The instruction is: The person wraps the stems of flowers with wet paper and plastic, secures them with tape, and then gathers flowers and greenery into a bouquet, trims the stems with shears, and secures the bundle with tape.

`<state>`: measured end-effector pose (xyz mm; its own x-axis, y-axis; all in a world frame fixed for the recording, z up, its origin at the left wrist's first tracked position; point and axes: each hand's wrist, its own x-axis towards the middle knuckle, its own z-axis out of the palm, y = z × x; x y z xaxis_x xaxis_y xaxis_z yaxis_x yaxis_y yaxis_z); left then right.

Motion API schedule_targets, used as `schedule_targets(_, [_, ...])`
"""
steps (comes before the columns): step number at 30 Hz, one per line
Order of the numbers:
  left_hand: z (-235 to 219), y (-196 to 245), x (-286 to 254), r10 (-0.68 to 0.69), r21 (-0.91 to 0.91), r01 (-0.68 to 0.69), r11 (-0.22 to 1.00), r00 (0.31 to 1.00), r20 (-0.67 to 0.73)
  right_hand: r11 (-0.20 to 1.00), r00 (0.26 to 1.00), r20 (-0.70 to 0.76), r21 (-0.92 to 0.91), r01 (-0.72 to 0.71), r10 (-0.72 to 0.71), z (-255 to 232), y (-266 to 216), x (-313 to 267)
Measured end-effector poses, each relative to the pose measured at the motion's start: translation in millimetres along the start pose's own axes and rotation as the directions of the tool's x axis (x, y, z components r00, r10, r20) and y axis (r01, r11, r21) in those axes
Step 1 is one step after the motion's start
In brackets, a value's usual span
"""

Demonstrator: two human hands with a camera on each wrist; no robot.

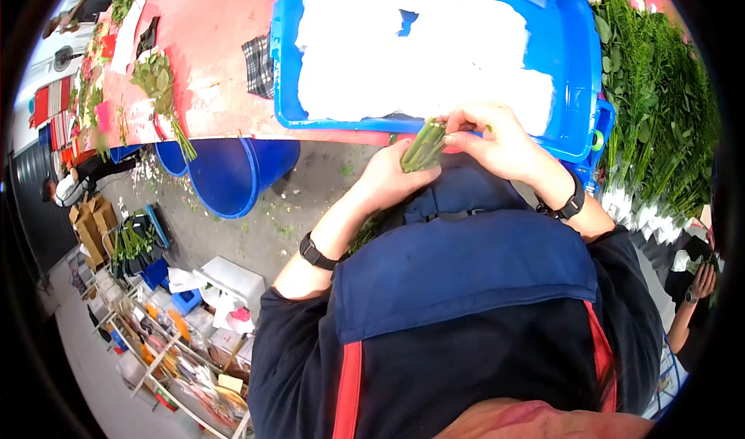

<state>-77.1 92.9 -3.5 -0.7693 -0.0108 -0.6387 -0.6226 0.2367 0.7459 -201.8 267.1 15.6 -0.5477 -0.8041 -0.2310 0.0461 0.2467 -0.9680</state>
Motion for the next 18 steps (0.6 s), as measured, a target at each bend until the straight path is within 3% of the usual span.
schedule_targets(2, [0, -4, 0, 0.007, -0.014, -0.007, 1.000, 1.000, 0.019, 0.998, 0.997, 0.072, 0.064, 0.001, -0.006, -5, 6, 5])
schedule_targets(5, [-8, 4, -5, -0.035, 0.034, 0.035, 0.999, 0.999, -0.016, 0.946, 0.987, -0.056, 0.298, -0.126, 0.149, -28, 15, 28])
schedule_targets(6, [-12, 6, -7, -0.057, 0.059, 0.059, 0.997, 0.998, -0.038, 0.999, 0.971, -0.239, -0.032, -0.028, 0.019, -44, 26, 42])
schedule_targets(7, [-13, 4, -7, -0.011, 0.063, 0.017, 0.998, 0.995, -0.097, 0.929, 0.919, -0.361, -0.370, 0.017, -0.161, -62, 41, 58])
schedule_targets(9, [-16, -2, -5, 0.079, 0.076, -0.064, 0.995, 0.973, -0.215, 0.710, 0.940, -0.236, -0.704, 0.008, -0.244, -86, 65, 87])
schedule_targets(10, [-19, 3, -4, 0.060, 0.110, -0.037, 0.993, 0.974, -0.218, 0.557, 0.950, -0.164, -0.830, 0.012, -0.265, -91, 75, 98])
schedule_targets(13, [-23, 8, 5, 0.047, 0.070, -0.035, 0.997, 0.982, -0.182, 0.398, 0.985, -0.050, -0.917, 0.020, -0.166, -75, 94, 124])
schedule_targets(14, [-26, 11, 8, 0.027, 0.103, -0.009, 0.995, 0.984, -0.175, 0.321, 0.997, -0.034, -0.947, -0.009, -0.073, -77, 96, 128])
schedule_targets(16, [-32, 15, 15, -0.017, 0.167, 0.044, 0.985, 0.987, -0.159, 0.546, 0.989, -0.143, -0.832, -0.099, -0.038, -89, 91, 125])
schedule_targets(17, [-34, 14, 17, 0.078, 0.157, -0.047, 0.987, 0.978, -0.195, 0.646, 0.981, -0.194, -0.750, -0.142, -0.009, -98, 90, 120])
schedule_targets(18, [-36, 12, 20, 0.172, 0.148, -0.140, 0.979, 0.957, -0.232, 0.822, 0.957, -0.287, -0.553, -0.137, -0.033, -108, 86, 112])
